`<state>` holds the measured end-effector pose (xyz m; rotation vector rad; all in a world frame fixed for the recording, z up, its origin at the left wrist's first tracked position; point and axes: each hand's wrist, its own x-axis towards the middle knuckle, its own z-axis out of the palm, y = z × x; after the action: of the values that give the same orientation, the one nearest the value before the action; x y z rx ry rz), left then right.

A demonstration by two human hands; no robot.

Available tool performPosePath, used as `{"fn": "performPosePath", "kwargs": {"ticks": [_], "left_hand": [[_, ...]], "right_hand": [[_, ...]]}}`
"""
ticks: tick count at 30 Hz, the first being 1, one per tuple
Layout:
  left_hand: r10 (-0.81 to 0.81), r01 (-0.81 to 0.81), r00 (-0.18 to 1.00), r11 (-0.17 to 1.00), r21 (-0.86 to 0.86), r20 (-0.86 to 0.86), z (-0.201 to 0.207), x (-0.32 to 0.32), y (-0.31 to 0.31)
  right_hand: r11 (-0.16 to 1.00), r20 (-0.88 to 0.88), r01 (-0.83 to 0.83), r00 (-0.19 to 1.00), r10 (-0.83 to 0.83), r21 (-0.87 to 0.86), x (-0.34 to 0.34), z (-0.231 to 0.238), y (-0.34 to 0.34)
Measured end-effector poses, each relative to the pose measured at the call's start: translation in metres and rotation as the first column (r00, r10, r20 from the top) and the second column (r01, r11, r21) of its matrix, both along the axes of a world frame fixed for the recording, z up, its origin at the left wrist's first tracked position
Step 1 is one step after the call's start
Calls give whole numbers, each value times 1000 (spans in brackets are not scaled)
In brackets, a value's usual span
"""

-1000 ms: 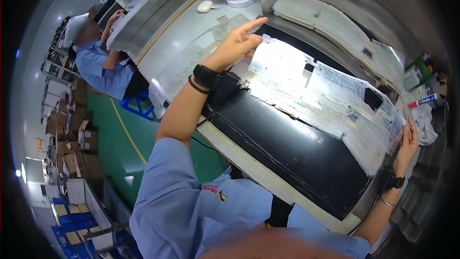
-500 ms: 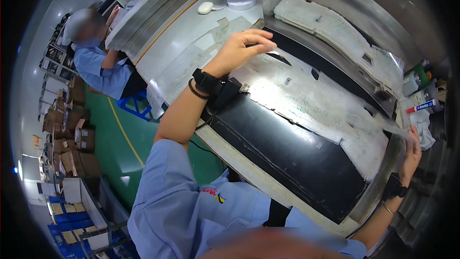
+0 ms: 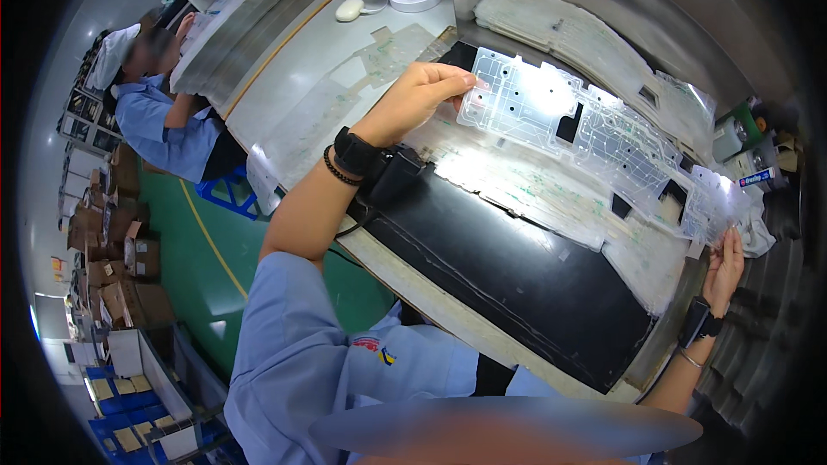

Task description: Inspecting and stacking transparent keyboard circuit membranes at a workstation.

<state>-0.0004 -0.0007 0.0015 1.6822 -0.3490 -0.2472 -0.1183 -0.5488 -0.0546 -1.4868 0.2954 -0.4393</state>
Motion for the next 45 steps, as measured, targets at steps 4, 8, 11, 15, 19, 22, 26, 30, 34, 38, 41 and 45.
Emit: {"fn": "performPosePath", "kwargs": {"ticks": [4,8,11,15,19,22,26,30,34,38,41,45], "left_hand": [[-4,4,1000,1000,-5,-25,3,-4,-2],[-19,19,998,1000,-6,-55,7,-7,-4],[-1,1,998,1000,-5,-69,3,-4,-4],[-3,2,996,1000,-7,-89,-2,-1,-1],[4,-7,995,1000,-24,-99,-5,0,0],[-12,13,999,1000,10,-53,-1,0,-3],[2,-2,1000,998,66,-1,3,-6,-5],[-14,11,999,997,79,39,4,-7,-4],[-8,5,999,997,71,48,5,-6,-4],[-5,4,1000,999,39,24,5,-5,-5],[16,-13,998,999,40,-67,1,-4,-4],[-113,133,988,970,202,-109,1,-1,0]], "right_hand": [[1000,-16,16,1000,-16,18,-1,10,18],[1000,-16,13,1000,-13,13,-2,7,10],[1000,-13,-8,1000,8,14,-3,4,6],[1000,-1,14,1000,-14,19,-1,5,10],[1000,-6,25,1000,-25,13,0,7,14],[999,-15,45,999,-45,28,-1,6,12],[999,-10,37,999,-37,34,0,2,10],[998,-4,10,1000,-9,65,-2,1,6],[998,-20,36,999,-35,57,-2,5,12],[998,-39,53,998,-52,27,-2,14,24],[989,-161,-59,986,37,-138,-4,28,5],[578,-131,-131,991,43,-805,12,75,74]]}}
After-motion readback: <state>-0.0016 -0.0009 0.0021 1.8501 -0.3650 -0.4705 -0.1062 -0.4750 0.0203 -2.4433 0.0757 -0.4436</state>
